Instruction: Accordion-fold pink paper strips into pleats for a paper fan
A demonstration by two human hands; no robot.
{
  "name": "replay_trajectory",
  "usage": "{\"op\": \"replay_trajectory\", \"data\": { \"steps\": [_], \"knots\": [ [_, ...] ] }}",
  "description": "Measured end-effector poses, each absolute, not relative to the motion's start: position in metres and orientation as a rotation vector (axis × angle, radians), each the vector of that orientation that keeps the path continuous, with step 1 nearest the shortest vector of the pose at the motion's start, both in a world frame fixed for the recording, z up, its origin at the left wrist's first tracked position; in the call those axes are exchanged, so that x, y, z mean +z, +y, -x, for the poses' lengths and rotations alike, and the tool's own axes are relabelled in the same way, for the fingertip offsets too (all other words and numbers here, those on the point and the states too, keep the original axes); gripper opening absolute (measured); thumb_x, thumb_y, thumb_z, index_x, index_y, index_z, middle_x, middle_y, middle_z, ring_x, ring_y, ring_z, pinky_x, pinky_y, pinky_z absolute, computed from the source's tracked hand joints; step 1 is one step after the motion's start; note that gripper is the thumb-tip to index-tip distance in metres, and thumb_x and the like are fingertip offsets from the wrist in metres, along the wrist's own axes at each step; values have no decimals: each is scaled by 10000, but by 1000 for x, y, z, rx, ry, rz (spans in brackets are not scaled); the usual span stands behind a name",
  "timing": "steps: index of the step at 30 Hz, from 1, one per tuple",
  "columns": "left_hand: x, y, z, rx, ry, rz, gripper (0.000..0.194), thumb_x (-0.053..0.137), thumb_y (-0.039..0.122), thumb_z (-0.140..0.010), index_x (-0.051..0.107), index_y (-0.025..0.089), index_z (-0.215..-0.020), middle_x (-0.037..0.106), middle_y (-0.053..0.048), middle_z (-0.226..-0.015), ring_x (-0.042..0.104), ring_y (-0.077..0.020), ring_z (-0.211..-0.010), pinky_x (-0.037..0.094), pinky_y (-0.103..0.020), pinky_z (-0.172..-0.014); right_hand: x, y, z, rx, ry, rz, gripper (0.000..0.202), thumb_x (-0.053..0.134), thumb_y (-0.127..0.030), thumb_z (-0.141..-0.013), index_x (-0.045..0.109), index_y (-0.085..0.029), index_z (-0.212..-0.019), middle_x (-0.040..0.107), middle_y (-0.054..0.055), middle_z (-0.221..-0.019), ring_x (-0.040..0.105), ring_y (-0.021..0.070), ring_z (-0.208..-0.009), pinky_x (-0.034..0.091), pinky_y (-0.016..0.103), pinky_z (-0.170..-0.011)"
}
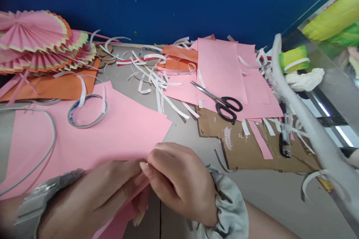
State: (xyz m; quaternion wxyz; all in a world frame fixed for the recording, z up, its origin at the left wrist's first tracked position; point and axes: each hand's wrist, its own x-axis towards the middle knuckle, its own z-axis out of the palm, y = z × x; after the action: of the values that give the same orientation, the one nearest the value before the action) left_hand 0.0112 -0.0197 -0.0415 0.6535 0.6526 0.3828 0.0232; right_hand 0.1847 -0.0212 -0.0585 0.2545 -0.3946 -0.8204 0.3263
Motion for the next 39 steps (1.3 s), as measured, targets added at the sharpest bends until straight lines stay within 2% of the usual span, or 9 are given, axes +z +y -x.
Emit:
{"op": "replay_trajectory", "data": {
  "steps": [5,9,12,16,20,24,28,33,39],
  "knots": [
    [-51,-26,-16,137,911,-1163,413,228,512,-904,446,184,-780,457,36,-563,433,-90,-490,403,-229,-524,-57,-19,-185,920,-2266,1135,236,358,-127,-847,282,-210,-639,383,-37,-563,359,105,-510,299,232,-489],
    [-53,-27,-18,203,842,-905,372,280,510,-894,389,189,-742,347,63,-567,313,-59,-450,394,-214,-479,-57,-18,-186,890,-2297,1195,255,340,-127,-861,294,-210,-624,391,-41,-539,371,103,-487,295,235,-477],
    [-50,-25,-18,185,819,-830,346,288,490,-898,353,197,-725,317,68,-576,282,-59,-455,354,-189,-437,-58,-19,-185,867,-2294,1239,259,335,-144,-870,301,-211,-622,395,-42,-531,376,105,-482,300,240,-475],
    [-49,-24,-17,189,844,-822,359,289,494,-897,358,195,-712,308,71,-572,264,-58,-448,285,-171,-400,-58,-20,-183,919,-2237,1262,275,339,-171,-886,310,-211,-616,404,-40,-528,385,105,-484,310,239,-476],
    [-52,-26,-15,208,814,-868,346,284,471,-909,417,185,-768,317,72,-561,277,-51,-424,284,-171,-393,-56,-21,-184,1201,-2062,1193,326,305,-198,-924,353,-202,-602,442,-38,-540,434,94,-506,351,224,-515],
    [-54,-26,-14,214,730,-855,346,248,438,-925,471,180,-865,306,79,-525,261,-46,-380,271,-164,-369,-57,-22,-187,1516,-1778,1004,420,202,-316,-952,437,-190,-627,502,-8,-606,506,109,-583,401,250,-589],
    [-53,-26,-13,221,716,-830,322,251,418,-927,456,187,-839,306,82,-514,259,-46,-362,263,-164,-352,-58,-22,-187,1560,-1729,1008,438,221,-389,-936,437,-192,-610,506,1,-599,506,121,-571,395,263,-568],
    [-53,-27,-15,252,797,-888,346,286,455,-912,387,189,-715,330,72,-547,275,-50,-411,292,-184,-400,-58,-22,-183,1341,-1962,1267,309,349,-256,-901,367,-201,-598,430,-41,-507,403,91,-465,296,224,-445],
    [-57,-24,-15,189,822,-1000,424,268,502,-900,454,162,-730,468,27,-553,434,-71,-453,399,-215,-493,-60,-20,-184,1230,-2001,1219,280,361,-94,-846,311,-198,-590,420,-54,-513,381,75,-477,301,201,-463]
  ]
}}
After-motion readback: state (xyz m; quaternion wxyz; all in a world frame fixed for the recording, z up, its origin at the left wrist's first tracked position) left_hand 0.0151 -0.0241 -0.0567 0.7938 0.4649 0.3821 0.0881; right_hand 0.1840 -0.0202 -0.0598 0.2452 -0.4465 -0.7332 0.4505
